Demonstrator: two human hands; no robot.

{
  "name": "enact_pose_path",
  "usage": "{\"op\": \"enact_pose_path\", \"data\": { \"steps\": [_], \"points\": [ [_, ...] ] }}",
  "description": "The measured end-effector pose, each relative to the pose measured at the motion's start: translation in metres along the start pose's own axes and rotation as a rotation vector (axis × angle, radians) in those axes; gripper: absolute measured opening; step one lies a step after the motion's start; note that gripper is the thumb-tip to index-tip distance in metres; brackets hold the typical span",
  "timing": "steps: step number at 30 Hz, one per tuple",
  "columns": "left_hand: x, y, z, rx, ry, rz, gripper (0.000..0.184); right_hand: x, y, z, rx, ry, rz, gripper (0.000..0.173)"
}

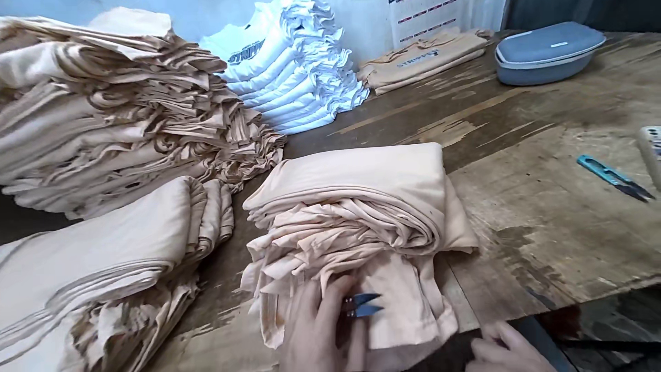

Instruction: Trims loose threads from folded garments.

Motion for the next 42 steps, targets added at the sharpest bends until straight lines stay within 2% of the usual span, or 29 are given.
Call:
{"op": "enact_pose_path", "data": {
  "steps": [2, 4, 6, 7, 9, 12, 16, 18, 21, 23, 25, 27, 29, 32, 34, 36, 37, 39, 41, 42],
  "points": [
    [-0.004, 0.004, -0.017, 0.014, 0.068, 0.052, 0.036, 0.001, -0.004, 0.007, 0.113, 0.127, -0.262, 0.042],
    [0.000, 0.008, -0.034, 0.061, 0.073, 0.030, 0.033, 0.006, -0.014, 0.010, 0.184, 0.265, -0.414, 0.036],
    [0.005, 0.012, -0.046, 0.128, 0.050, 0.015, 0.029, 0.015, -0.017, 0.008, 0.202, 0.303, -0.478, 0.018],
    [0.006, 0.012, -0.048, 0.162, 0.035, 0.004, 0.022, 0.017, -0.016, 0.008, 0.207, 0.281, -0.517, 0.014],
    [0.004, 0.015, -0.050, 0.205, -0.007, -0.013, 0.014, 0.017, -0.009, 0.007, 0.238, 0.235, -0.562, 0.019],
    [0.002, 0.017, -0.056, 0.229, -0.028, -0.004, 0.017, 0.018, -0.004, 0.003, 0.297, 0.181, -0.577, 0.023],
    [0.015, 0.010, -0.063, 0.292, -0.081, -0.020, 0.015, 0.021, -0.009, 0.005, 0.245, 0.144, -0.626, 0.021],
    [0.017, 0.008, -0.060, 0.287, -0.068, -0.033, 0.014, 0.020, -0.009, 0.005, 0.152, 0.125, -0.564, 0.024],
    [0.013, 0.007, -0.048, 0.178, 0.041, -0.045, 0.019, 0.019, -0.009, 0.002, -0.007, 0.197, -0.450, 0.026],
    [0.013, 0.002, -0.038, 0.114, 0.091, -0.046, 0.024, 0.024, -0.014, 0.001, -0.038, 0.256, -0.495, 0.017],
    [0.015, 0.001, -0.029, 0.085, 0.116, -0.037, 0.025, 0.029, -0.023, -0.003, -0.050, 0.308, -0.524, 0.023],
    [0.015, 0.001, -0.024, 0.088, 0.153, -0.030, 0.024, 0.028, -0.025, -0.008, -0.054, 0.247, -0.549, 0.013],
    [0.011, 0.004, -0.019, 0.114, 0.206, 0.001, 0.028, 0.017, -0.020, -0.009, -0.028, 0.028, -0.508, 0.004],
    [0.008, 0.010, -0.012, 0.161, 0.205, 0.090, 0.047, -0.005, -0.008, -0.012, -0.022, -0.209, -0.213, 0.006],
    [0.012, 0.013, -0.008, 0.198, 0.163, 0.114, 0.038, -0.014, -0.002, -0.012, -0.008, -0.183, 0.009, 0.014],
    [0.015, 0.015, -0.004, 0.224, 0.163, 0.094, 0.022, -0.014, 0.001, -0.008, 0.022, -0.095, 0.127, 0.037],
    [0.015, 0.014, -0.004, 0.223, 0.195, 0.094, 0.020, -0.013, 0.000, -0.006, 0.057, -0.060, 0.097, 0.044],
    [0.010, 0.011, -0.004, 0.188, 0.294, 0.115, 0.020, -0.006, -0.006, 0.001, 0.169, -0.005, -0.129, 0.048],
    [0.007, 0.008, -0.004, 0.167, 0.388, 0.147, 0.019, 0.004, -0.016, 0.007, 0.240, -0.019, -0.397, 0.039],
    [0.007, 0.006, -0.004, 0.168, 0.427, 0.155, 0.017, 0.011, -0.022, 0.006, 0.228, -0.098, -0.492, 0.028]
  ]
}}
Point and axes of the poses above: each hand's wrist, its own y-axis away from the middle knuckle, its own x-axis out of the palm, z = x × y, the point moved 2 cm from there along -y, towards the middle knuckle, and after that the axes turned 9 degrees about -x, right-handed, at the moved point
